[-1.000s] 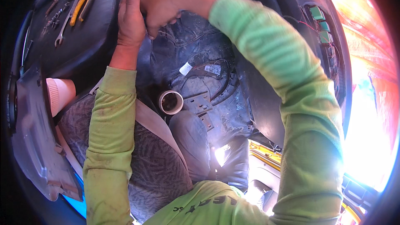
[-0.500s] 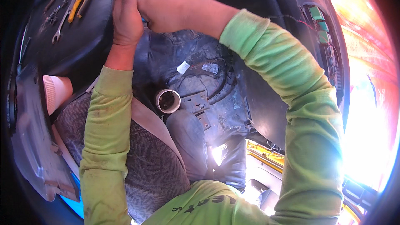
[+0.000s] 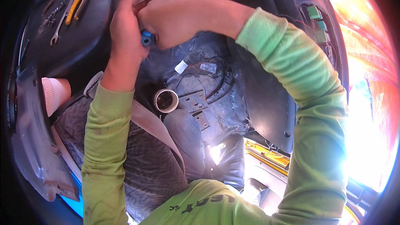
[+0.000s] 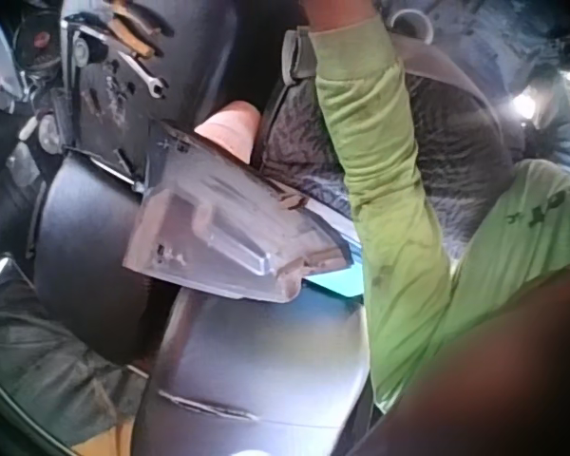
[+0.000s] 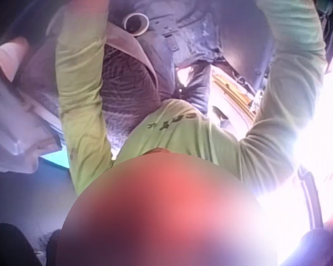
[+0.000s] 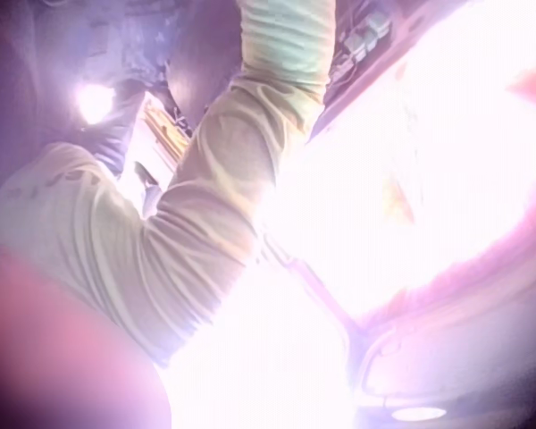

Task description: The person works inside a vehicle cabin, using a screwdriver to remove and reattach a dashboard panel. They manipulate wires and clips, then secure the panel with screws.

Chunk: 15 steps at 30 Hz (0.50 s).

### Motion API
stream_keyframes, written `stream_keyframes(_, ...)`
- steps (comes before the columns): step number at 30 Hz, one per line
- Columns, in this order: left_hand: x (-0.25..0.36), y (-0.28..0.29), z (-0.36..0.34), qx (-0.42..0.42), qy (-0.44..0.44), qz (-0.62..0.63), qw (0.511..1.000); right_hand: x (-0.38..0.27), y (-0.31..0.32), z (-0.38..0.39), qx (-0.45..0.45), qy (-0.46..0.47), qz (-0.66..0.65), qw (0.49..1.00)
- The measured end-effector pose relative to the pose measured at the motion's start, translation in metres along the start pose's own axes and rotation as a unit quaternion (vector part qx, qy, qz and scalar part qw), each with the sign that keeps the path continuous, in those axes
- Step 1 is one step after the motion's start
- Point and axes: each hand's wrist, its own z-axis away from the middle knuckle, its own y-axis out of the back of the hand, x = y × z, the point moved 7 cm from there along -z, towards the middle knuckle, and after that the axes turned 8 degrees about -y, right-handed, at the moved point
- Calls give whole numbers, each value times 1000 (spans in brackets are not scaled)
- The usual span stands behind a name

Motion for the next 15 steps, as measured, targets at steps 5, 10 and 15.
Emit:
stream_keyframes(5, 4, 2, 11, -72, -164, -51, 982, 1, -16, 15, 127, -17, 137, 982)
stream_keyframes(10, 19, -2, 16, -78, -332, -135, 931, -3, -16, 13, 172, -32, 138, 975)
stream_keyframes(15, 5, 11, 2, 57, -154, 6, 986, 3, -14, -19, -103, 2, -116, 988)
